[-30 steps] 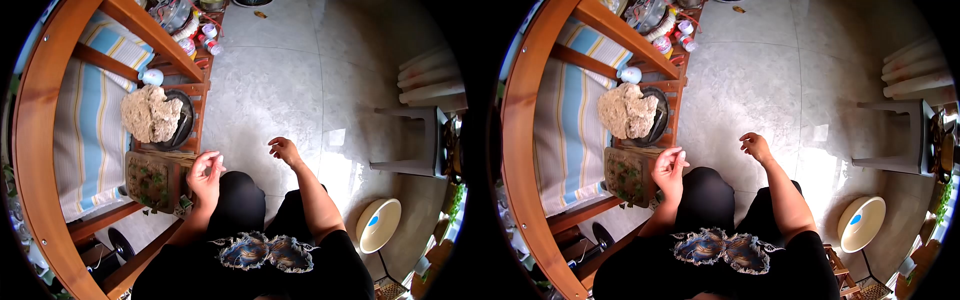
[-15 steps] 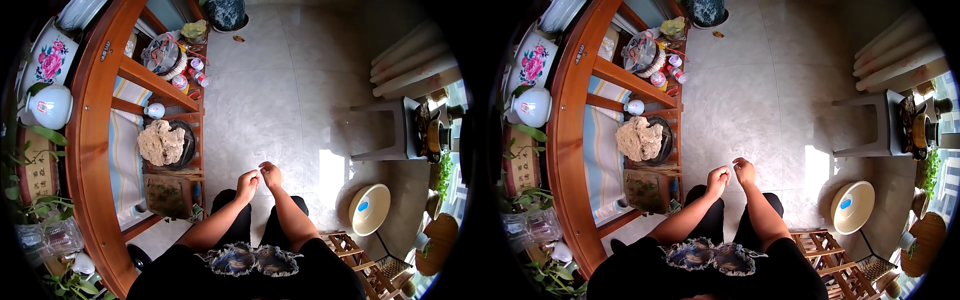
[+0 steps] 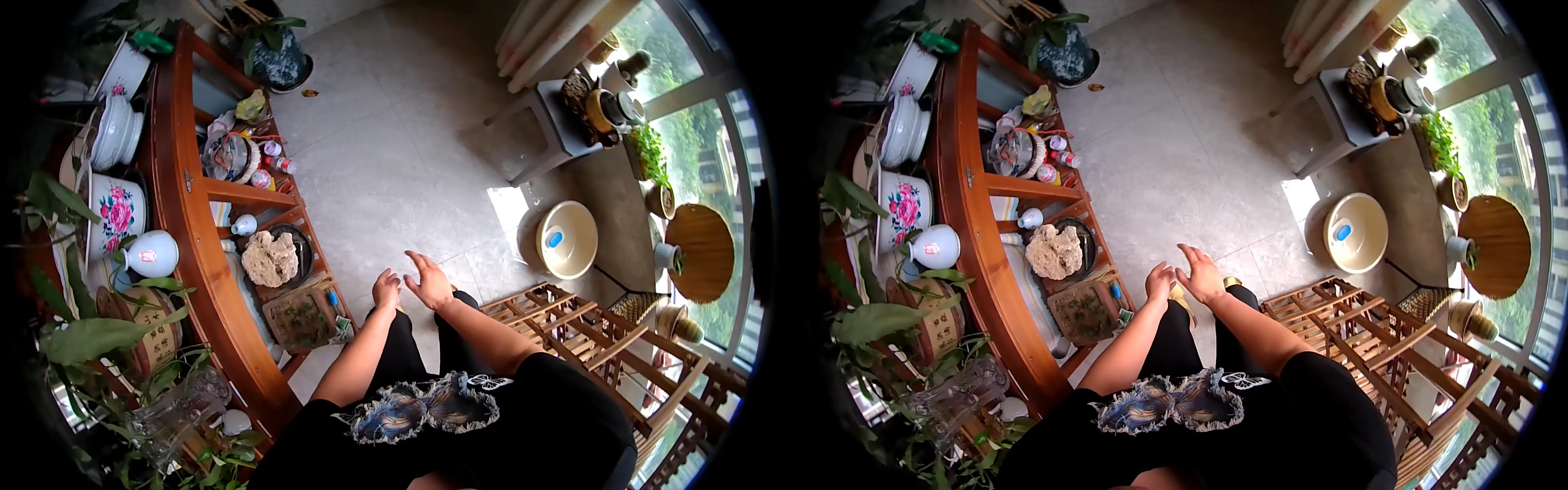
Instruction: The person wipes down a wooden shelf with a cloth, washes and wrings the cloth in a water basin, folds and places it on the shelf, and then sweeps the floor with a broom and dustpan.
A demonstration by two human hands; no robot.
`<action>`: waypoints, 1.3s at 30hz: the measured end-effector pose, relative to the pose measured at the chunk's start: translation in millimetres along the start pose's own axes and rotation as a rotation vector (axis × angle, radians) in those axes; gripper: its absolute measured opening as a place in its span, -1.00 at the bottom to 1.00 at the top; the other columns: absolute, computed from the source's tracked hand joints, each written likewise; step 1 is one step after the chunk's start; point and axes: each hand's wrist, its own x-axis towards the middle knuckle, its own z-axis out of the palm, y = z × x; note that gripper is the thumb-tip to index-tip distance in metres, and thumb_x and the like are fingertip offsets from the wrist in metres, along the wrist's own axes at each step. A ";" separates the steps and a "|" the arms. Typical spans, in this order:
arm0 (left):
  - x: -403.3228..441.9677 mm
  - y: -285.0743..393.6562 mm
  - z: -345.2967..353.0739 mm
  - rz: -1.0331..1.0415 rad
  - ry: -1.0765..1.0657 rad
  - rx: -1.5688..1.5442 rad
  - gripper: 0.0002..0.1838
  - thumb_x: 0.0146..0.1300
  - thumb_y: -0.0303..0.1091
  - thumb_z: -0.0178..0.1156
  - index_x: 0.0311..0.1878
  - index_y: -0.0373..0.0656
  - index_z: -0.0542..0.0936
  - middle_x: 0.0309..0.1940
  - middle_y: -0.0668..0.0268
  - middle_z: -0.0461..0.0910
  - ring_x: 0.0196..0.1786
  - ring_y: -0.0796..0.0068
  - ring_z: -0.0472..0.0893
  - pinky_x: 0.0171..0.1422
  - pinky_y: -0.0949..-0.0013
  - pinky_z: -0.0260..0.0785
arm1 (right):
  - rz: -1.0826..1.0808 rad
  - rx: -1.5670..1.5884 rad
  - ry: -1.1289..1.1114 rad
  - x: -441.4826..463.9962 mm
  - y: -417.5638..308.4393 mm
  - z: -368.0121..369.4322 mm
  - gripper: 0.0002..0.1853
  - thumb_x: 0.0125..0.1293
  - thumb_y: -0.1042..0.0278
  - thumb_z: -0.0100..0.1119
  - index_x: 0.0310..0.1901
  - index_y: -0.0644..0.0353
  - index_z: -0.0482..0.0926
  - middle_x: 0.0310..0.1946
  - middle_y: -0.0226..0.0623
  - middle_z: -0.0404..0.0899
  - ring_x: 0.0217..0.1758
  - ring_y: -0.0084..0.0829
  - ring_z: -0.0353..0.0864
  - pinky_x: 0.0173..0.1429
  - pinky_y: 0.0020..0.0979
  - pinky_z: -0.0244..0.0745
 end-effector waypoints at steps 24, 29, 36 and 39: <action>-343.2 182.0 50.6 -0.966 -0.930 -0.374 -0.52 0.48 -0.06 -0.17 0.20 -0.25 0.40 0.23 0.12 0.45 0.27 0.23 0.45 0.43 0.10 0.26 | -0.139 -0.222 0.339 -258.3 -160.9 -214.2 -0.64 0.43 -0.04 -0.05 0.04 0.01 0.52 -0.21 -0.31 0.60 -0.10 -0.27 0.62 0.11 -0.17 0.44; -373.4 226.4 76.5 -0.784 -0.946 -0.132 -0.41 0.34 -0.28 0.05 0.42 -0.18 0.27 0.44 -0.06 0.25 0.50 0.04 0.25 0.58 -0.10 0.07 | 0.387 -0.048 0.370 -370.7 -126.0 -204.9 -0.55 0.32 0.29 0.04 0.25 -0.01 0.44 -0.08 -0.22 0.60 -0.01 -0.10 0.63 -0.01 -0.10 0.57; -357.9 272.9 109.7 -0.466 -0.781 -0.055 -0.47 0.29 -0.41 0.03 0.36 -0.17 0.37 0.42 0.04 0.30 0.46 0.10 0.31 0.55 -0.03 0.15 | 1.070 0.289 0.632 -541.6 -82.9 -118.4 -0.58 0.19 0.32 0.12 0.12 0.13 0.57 0.04 -0.04 0.62 0.15 -0.05 0.56 0.23 -0.12 0.47; -378.1 269.3 116.7 -0.442 -0.815 0.022 -0.49 0.31 -0.41 0.01 0.35 -0.18 0.40 0.39 0.07 0.35 0.41 0.15 0.37 0.52 0.04 0.21 | 1.169 0.274 0.727 -600.2 -71.0 -53.9 -0.66 0.14 0.36 0.14 -0.02 0.16 0.64 -0.09 -0.03 0.66 0.03 -0.03 0.62 0.12 -0.14 0.51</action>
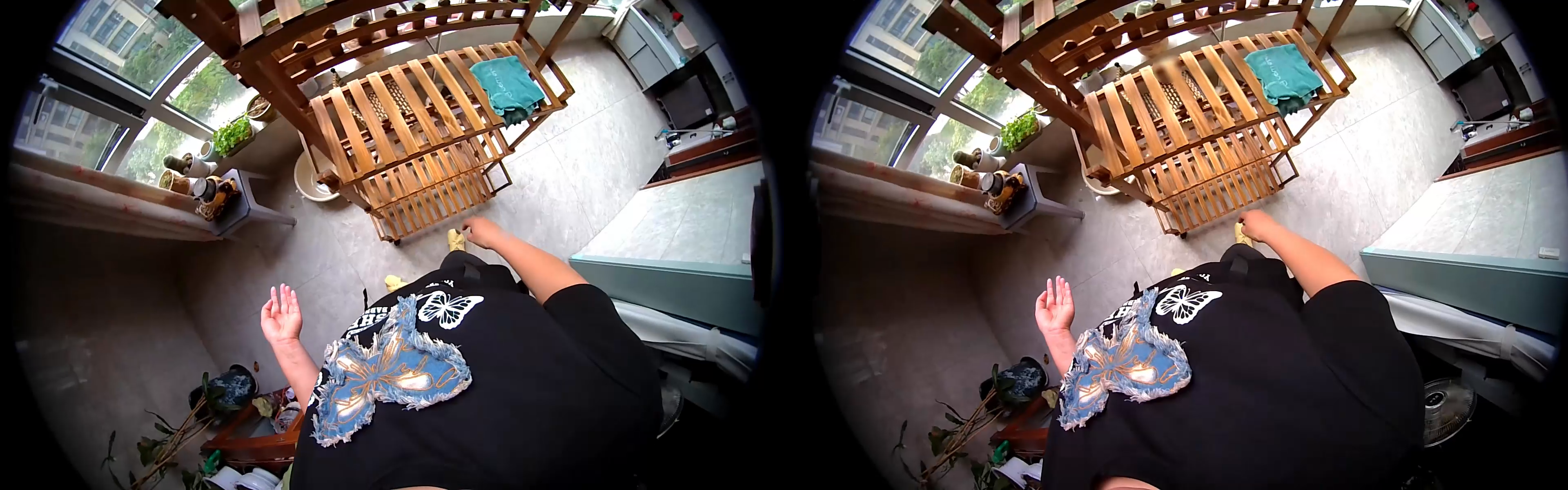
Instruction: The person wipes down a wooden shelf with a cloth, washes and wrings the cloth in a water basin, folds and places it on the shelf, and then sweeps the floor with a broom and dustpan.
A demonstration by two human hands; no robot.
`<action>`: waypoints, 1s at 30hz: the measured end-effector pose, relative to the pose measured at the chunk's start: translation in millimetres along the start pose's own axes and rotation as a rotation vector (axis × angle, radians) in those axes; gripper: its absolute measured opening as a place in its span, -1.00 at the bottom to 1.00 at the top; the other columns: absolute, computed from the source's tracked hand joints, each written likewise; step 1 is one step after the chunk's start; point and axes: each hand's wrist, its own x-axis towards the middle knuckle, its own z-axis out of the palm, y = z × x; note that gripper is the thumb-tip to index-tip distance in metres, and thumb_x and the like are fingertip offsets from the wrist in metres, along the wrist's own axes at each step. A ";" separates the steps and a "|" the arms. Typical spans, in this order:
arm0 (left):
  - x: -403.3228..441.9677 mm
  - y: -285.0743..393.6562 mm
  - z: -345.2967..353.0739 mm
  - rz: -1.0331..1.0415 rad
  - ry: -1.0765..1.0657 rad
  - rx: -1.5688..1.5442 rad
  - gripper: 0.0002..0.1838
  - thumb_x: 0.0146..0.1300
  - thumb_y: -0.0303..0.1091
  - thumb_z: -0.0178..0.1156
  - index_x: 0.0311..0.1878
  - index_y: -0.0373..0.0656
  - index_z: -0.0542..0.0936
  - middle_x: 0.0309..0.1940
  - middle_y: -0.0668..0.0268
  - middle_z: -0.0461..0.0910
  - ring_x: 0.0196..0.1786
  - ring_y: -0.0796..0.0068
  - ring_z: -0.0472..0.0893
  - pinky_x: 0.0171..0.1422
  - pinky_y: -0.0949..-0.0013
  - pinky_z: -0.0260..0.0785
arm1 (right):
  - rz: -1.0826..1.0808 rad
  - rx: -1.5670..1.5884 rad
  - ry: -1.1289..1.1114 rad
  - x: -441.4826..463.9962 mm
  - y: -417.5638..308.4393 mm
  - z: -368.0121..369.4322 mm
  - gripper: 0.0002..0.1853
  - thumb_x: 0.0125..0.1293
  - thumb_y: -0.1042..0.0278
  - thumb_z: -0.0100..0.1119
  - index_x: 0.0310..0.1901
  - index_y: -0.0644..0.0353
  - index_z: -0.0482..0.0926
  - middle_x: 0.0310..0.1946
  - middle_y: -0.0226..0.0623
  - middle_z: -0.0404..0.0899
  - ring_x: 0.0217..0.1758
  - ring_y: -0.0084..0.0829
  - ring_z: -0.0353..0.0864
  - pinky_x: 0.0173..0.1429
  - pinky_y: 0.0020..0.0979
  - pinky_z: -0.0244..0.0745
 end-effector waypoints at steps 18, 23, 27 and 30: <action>-133.2 -313.2 252.3 -0.253 -0.877 0.839 -0.38 0.47 -0.06 -0.09 0.48 -0.21 0.25 0.27 0.06 0.49 0.20 0.22 0.55 0.39 0.17 0.36 | 0.900 1.069 0.202 -240.5 311.5 52.6 -0.74 0.27 0.40 0.10 -0.01 0.17 0.56 -0.34 -0.24 0.68 -0.44 -0.41 0.67 -0.34 -0.37 0.56; -165.3 -354.9 279.2 -0.250 -0.949 0.946 -0.32 0.42 -0.01 -0.08 0.47 -0.25 0.25 0.26 0.04 0.49 0.21 0.19 0.55 0.36 0.16 0.38 | 0.916 1.244 0.231 -278.6 305.9 60.4 -0.75 0.32 0.37 0.09 0.02 0.13 0.55 -0.31 -0.26 0.68 -0.40 -0.44 0.67 -0.35 -0.39 0.56; -181.6 -385.0 298.8 -0.244 -1.036 1.122 -0.26 0.35 0.05 -0.05 0.44 -0.30 0.28 0.20 0.03 0.52 0.11 0.25 0.56 0.25 0.22 0.39 | 0.911 1.350 0.388 -300.2 279.1 76.3 -0.73 0.34 0.38 0.06 0.05 0.12 0.55 -0.28 -0.27 0.69 -0.39 -0.48 0.67 -0.36 -0.42 0.56; -173.3 -423.6 317.5 -0.346 -1.217 1.286 -0.28 0.30 0.04 0.02 0.36 -0.34 0.38 0.11 0.02 0.58 0.04 0.28 0.58 0.21 0.24 0.39 | 0.916 1.445 0.474 -313.9 255.3 90.8 -0.73 0.36 0.38 0.04 0.07 0.12 0.54 -0.26 -0.26 0.69 -0.40 -0.49 0.67 -0.36 -0.44 0.55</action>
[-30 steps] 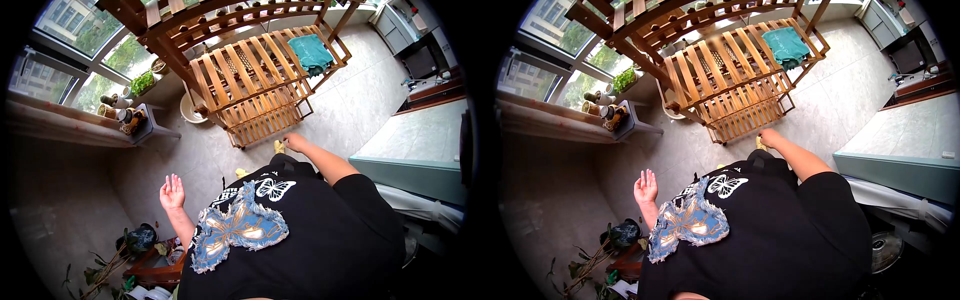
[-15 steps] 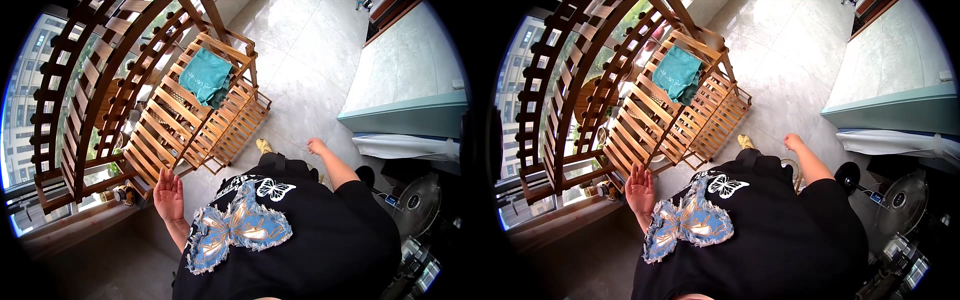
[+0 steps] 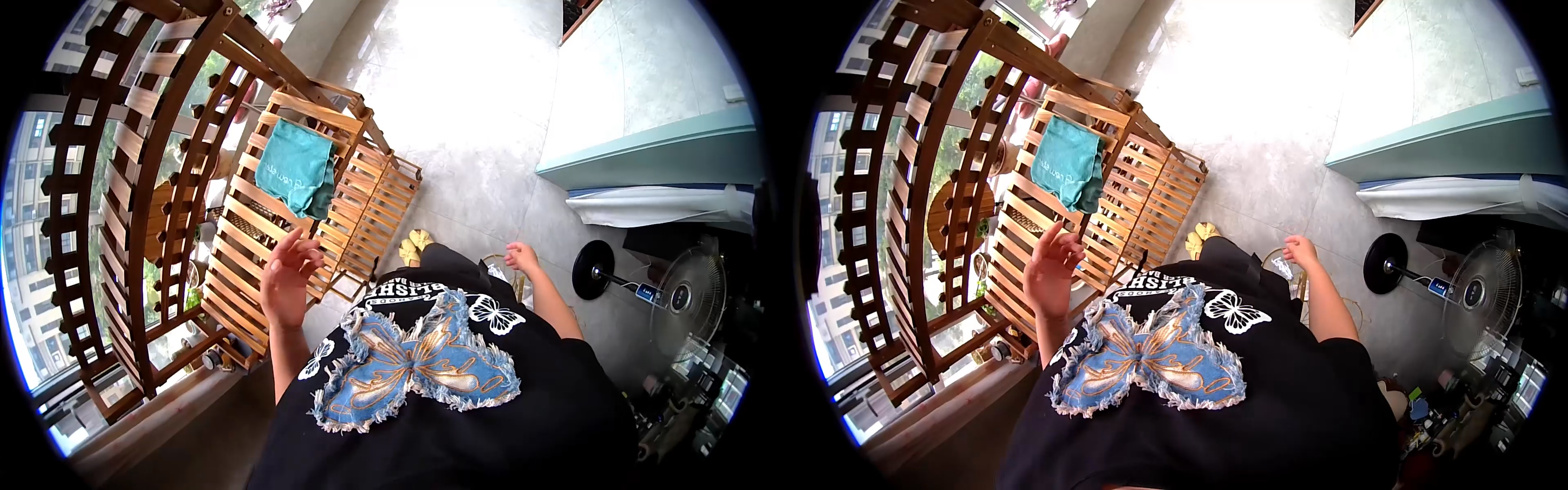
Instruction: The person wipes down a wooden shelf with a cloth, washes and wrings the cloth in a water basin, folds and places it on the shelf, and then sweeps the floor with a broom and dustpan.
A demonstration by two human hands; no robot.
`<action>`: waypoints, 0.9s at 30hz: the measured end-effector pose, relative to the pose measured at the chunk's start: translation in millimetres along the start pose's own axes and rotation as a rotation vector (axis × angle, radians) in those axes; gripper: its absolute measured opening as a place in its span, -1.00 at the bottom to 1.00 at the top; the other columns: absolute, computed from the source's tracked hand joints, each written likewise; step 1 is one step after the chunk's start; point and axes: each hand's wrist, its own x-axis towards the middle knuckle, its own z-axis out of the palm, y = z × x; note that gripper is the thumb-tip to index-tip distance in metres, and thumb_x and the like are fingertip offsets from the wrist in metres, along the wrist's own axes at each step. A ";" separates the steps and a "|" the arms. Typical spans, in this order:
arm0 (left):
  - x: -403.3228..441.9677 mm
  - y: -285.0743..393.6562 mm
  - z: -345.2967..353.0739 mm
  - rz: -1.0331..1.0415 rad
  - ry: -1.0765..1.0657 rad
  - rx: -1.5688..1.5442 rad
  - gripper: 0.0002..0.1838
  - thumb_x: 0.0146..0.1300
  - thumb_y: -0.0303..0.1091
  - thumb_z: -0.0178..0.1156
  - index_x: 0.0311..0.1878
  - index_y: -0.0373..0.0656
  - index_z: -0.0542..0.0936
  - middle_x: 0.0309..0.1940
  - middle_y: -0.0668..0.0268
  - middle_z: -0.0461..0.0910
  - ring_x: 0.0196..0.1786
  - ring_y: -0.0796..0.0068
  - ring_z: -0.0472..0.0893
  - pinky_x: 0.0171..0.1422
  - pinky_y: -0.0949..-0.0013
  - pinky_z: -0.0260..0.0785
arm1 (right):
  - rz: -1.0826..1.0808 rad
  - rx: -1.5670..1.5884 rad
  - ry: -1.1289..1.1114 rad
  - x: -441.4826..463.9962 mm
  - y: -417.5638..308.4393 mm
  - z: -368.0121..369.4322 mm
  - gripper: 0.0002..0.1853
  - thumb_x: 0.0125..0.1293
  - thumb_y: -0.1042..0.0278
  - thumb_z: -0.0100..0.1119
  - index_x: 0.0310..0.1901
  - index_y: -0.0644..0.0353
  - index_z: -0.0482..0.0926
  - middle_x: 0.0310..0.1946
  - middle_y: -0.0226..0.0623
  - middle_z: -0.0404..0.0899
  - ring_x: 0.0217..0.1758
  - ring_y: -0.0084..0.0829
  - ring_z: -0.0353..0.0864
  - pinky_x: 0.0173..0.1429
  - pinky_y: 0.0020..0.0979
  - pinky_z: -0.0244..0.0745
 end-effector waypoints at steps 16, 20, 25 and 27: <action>201.2 -49.0 149.7 0.011 -0.264 0.214 -0.53 0.39 -0.27 0.15 0.26 -0.36 0.49 0.00 0.14 0.65 0.05 0.40 0.60 0.23 0.32 0.41 | 0.124 -0.198 -0.162 110.1 -34.4 -128.0 -0.72 0.32 0.41 0.05 0.05 0.12 0.56 -0.30 -0.29 0.70 -0.40 -0.42 0.73 -0.39 -0.39 0.54; 277.5 -60.8 204.5 0.026 -0.158 0.411 -0.58 0.37 -0.27 0.21 0.24 -0.21 0.55 -0.04 0.22 0.66 0.02 0.45 0.62 0.13 0.36 0.47 | 0.016 -0.219 -0.097 164.8 -128.1 -211.8 -0.72 0.33 0.42 0.02 0.04 0.14 0.56 -0.33 -0.23 0.71 -0.43 -0.40 0.72 -0.43 -0.41 0.55; 323.4 -59.9 246.5 0.147 -0.056 0.669 -0.60 0.34 -0.32 0.24 0.22 -0.21 0.56 -0.03 0.20 0.67 0.04 0.45 0.64 0.15 0.36 0.47 | -0.025 -0.201 -0.022 236.7 -223.1 -297.7 -0.74 0.33 0.46 -0.01 0.01 0.19 0.55 -0.36 -0.17 0.70 -0.48 -0.40 0.69 -0.46 -0.40 0.55; 326.7 -59.9 252.7 0.161 -0.023 0.750 -0.61 0.35 -0.35 0.24 0.21 -0.21 0.56 -0.04 0.21 0.67 0.05 0.45 0.64 0.17 0.37 0.46 | -0.046 -0.251 0.012 257.2 -241.4 -311.8 -0.75 0.30 0.48 0.01 -0.02 0.21 0.57 -0.41 -0.19 0.68 -0.51 -0.43 0.65 -0.47 -0.41 0.53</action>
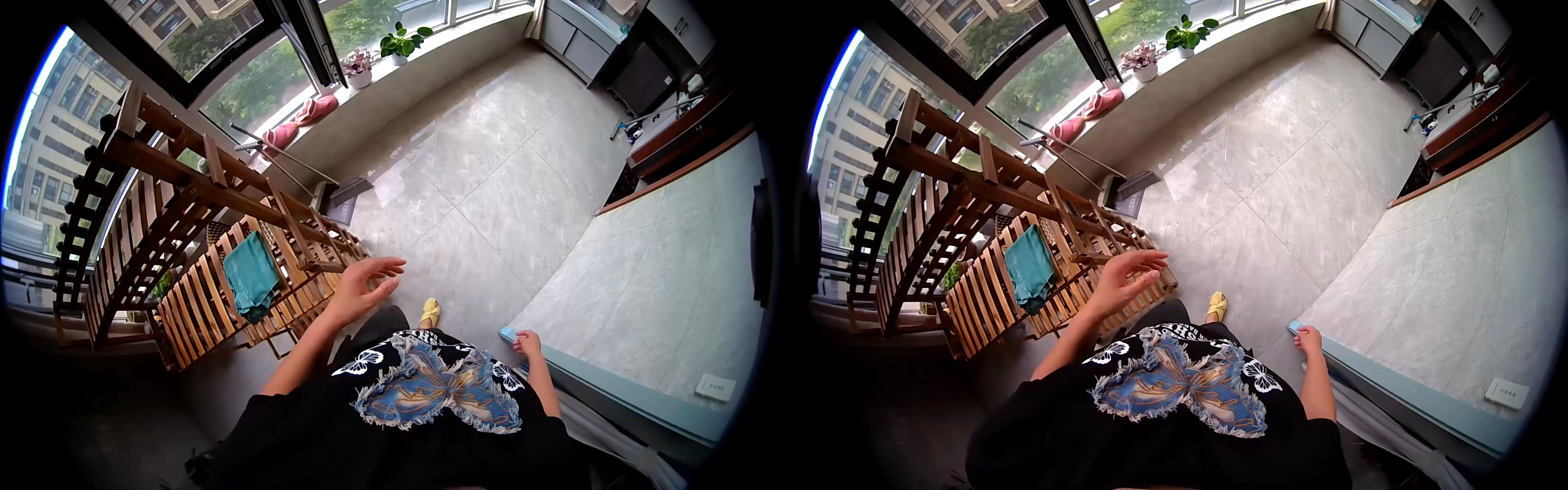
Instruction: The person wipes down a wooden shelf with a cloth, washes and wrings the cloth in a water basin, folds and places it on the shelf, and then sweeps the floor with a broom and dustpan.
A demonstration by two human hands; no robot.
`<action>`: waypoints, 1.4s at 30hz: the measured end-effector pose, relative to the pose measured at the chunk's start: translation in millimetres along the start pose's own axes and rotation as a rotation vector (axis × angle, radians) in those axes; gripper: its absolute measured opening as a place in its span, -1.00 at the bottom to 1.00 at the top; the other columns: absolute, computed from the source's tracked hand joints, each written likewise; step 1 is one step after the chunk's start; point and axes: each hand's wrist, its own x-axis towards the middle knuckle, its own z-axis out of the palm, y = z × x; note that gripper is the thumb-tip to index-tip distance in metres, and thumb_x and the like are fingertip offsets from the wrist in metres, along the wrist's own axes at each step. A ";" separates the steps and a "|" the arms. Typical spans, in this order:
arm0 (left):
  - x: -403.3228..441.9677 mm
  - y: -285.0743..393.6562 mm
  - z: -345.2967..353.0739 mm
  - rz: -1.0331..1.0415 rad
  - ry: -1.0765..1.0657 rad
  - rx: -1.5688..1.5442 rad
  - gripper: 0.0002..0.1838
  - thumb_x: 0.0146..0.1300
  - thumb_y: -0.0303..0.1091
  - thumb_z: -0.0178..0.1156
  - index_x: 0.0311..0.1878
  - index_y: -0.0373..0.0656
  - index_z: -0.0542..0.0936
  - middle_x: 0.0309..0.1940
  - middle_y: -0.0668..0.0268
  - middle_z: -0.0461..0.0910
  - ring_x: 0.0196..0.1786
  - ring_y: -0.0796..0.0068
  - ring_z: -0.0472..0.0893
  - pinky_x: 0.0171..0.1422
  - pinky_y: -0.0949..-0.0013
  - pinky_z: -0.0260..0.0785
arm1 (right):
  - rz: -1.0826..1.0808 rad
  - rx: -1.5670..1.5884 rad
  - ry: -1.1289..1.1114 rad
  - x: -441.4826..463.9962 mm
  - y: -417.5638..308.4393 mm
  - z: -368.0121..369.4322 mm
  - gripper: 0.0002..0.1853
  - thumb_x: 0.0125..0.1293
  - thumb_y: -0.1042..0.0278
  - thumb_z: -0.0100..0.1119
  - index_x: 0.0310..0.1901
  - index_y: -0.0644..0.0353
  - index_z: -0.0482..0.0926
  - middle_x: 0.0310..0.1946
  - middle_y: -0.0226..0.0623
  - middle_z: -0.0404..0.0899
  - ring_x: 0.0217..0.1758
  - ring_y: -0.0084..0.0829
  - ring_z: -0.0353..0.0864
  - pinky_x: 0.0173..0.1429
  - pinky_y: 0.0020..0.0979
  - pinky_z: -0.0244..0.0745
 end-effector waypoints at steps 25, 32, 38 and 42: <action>286.9 -106.8 -59.3 -0.191 0.413 0.318 -0.74 0.25 -0.39 0.20 -0.03 -0.25 0.64 -0.22 0.09 0.69 -0.13 0.18 0.68 0.01 0.22 0.52 | 0.017 -0.272 -0.245 202.9 -317.5 -88.7 -0.69 0.29 0.47 0.08 0.07 0.20 0.57 -0.31 -0.20 0.71 -0.39 -0.44 0.70 -0.34 -0.45 0.55; 307.4 -125.3 -65.6 -0.386 0.593 0.287 -0.74 0.26 -0.36 0.21 -0.01 -0.23 0.64 -0.22 0.09 0.70 -0.15 0.17 0.69 -0.01 0.22 0.52 | -0.076 -0.472 -0.361 273.9 -447.4 -92.0 -0.70 0.27 0.46 0.11 0.04 0.22 0.59 -0.32 -0.19 0.71 -0.40 -0.43 0.71 -0.32 -0.44 0.57; 307.0 -118.7 -68.9 -0.507 0.839 0.265 -0.74 0.28 -0.39 0.22 0.01 -0.22 0.64 -0.15 0.07 0.68 -0.15 0.23 0.67 0.00 0.24 0.51 | -0.362 -0.680 -0.498 334.4 -614.3 -36.8 -0.71 0.26 0.45 0.15 0.02 0.25 0.60 -0.32 -0.19 0.72 -0.41 -0.42 0.71 -0.30 -0.43 0.59; 299.7 -123.7 -68.4 -0.543 0.980 0.119 -0.65 0.26 -0.35 0.26 0.10 -0.21 0.60 -0.05 0.07 0.66 -0.04 0.19 0.67 0.09 0.23 0.49 | -0.955 -0.794 -0.439 275.9 -749.5 67.9 -0.71 0.24 0.44 0.26 0.02 0.18 0.61 -0.35 -0.32 0.68 -0.35 -0.50 0.66 -0.22 -0.46 0.56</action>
